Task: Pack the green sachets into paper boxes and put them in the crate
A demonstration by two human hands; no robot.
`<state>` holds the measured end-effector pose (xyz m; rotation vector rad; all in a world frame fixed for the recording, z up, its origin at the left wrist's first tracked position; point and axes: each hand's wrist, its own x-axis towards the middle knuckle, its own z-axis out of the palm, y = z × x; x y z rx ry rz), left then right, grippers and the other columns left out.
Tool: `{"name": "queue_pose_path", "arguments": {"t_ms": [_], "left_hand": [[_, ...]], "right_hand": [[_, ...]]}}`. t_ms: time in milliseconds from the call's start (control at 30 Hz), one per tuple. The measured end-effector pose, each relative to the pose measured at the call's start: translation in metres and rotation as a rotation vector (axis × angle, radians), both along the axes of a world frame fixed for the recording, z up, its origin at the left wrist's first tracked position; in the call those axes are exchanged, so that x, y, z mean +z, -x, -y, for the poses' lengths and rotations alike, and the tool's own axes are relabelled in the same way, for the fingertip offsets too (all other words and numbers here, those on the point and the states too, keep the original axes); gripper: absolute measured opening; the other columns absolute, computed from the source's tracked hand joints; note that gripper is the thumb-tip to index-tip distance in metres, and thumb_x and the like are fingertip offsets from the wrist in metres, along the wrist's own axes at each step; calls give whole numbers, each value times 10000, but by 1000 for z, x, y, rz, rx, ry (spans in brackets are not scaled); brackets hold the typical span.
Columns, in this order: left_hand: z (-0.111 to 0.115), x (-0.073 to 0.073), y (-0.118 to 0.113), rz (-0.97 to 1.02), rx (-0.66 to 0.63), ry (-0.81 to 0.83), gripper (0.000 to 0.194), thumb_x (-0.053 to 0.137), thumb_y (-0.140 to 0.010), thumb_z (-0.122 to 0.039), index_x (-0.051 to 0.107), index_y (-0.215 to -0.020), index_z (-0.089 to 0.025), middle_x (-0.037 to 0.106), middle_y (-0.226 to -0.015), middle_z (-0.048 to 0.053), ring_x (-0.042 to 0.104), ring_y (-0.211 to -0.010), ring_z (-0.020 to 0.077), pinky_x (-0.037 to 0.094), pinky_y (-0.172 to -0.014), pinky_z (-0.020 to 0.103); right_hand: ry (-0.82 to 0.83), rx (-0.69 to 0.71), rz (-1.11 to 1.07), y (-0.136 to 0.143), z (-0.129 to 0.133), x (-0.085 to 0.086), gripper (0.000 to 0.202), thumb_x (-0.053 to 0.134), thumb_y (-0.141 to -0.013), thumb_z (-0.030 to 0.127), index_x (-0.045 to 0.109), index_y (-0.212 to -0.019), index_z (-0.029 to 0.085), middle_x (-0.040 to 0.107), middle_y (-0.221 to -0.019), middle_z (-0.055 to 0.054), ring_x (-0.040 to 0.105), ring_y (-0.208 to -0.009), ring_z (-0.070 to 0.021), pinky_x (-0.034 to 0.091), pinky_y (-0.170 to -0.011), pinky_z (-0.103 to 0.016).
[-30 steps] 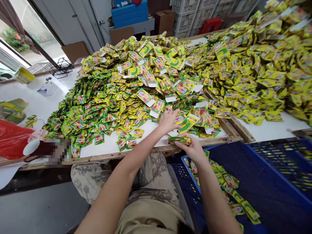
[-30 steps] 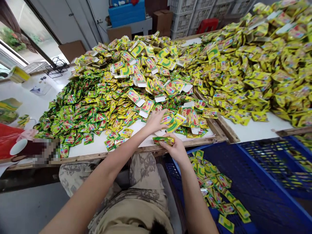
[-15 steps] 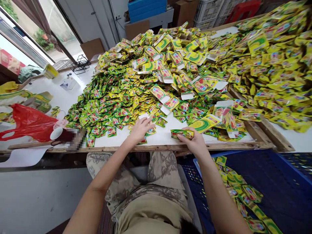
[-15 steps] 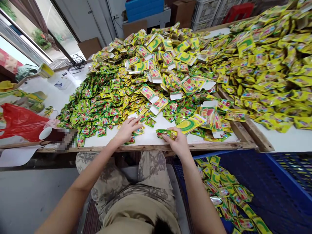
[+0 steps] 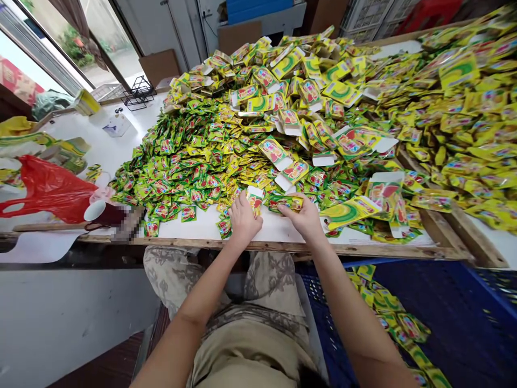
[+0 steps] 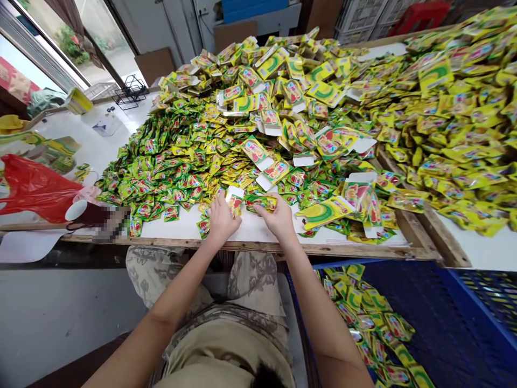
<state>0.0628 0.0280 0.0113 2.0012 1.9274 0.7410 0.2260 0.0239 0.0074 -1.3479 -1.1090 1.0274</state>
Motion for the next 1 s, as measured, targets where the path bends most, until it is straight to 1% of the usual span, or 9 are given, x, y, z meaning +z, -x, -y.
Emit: {"name": "queue_pose_path", "arguments": {"t_ms": [167,233,300,467,533,633,733,867,1000], "left_hand": [[14,7,21,2,-305,-36,757,575,-663,-130,342,-1382,-159,516,-1283,175,468,-1221,337,375,-1021,464],[19,7,26,-2,-390,-54,770,563,-671,-125,329,-1403,-173,503,-1316,156,456,-1242,315,368,-1042,440],[23,7,30,-4,-434,-65,779,558,-678,-126,320,-1417,-183,494,-1341,145,450,-1252,304,360,-1053,431],[29,7,35,-17,-462,-67,761,548,-697,-138,325,-1422,-190,504,-1338,142,457,-1242,304,367,-1040,447],[30,7,36,-31,-476,-61,752,549,-697,-135,338,-1416,-201,509,-1333,136,464,-1236,306,367,-1039,454],[29,5,37,-14,-508,-61,745,553,-701,-135,339,-1412,-192,502,-1337,140,457,-1246,304,368,-1054,451],[28,3,40,53,-540,-60,753,562,-709,-139,313,-1419,-174,485,-1347,146,442,-1264,293,369,-1074,442],[28,-3,42,135,-496,-66,751,578,-712,-141,312,-1413,-186,481,-1345,136,439,-1266,287,366,-1085,459],[29,-8,41,186,-443,-74,740,608,-711,-141,334,-1397,-183,481,-1349,135,430,-1275,282,361,-1093,462]], "right_hand": [[-35,-29,-27,-4,-5,4,455,762,-623,445,562,-966,222,683,-875,-42,647,-807,-238,538,-730,-390],[-19,17,26,-3,-10,6,430,760,-618,430,573,-940,216,689,-861,-43,645,-807,-240,527,-736,-387],[10,90,117,-4,-15,6,393,762,-612,410,594,-902,205,695,-837,-43,639,-799,-237,518,-734,-377],[70,339,358,-14,-19,10,302,767,-609,312,657,-868,200,719,-812,-39,633,-746,-226,496,-703,-339],[70,399,480,-15,-19,16,264,752,-624,276,670,-864,205,725,-821,-39,629,-726,-222,482,-691,-331],[23,425,596,-13,-20,25,272,741,-644,271,679,-901,207,725,-826,-33,625,-715,-218,467,-685,-321],[-76,401,583,-7,-19,30,281,729,-667,283,668,-928,200,717,-847,-23,625,-741,-210,463,-702,-307],[-118,439,573,1,-15,30,304,680,-732,297,621,-1003,173,698,-898,-48,622,-787,-217,460,-718,-309],[-153,508,665,7,-14,32,179,555,-829,278,604,-964,172,656,-924,-86,589,-884,-232,449,-778,-321]]}}
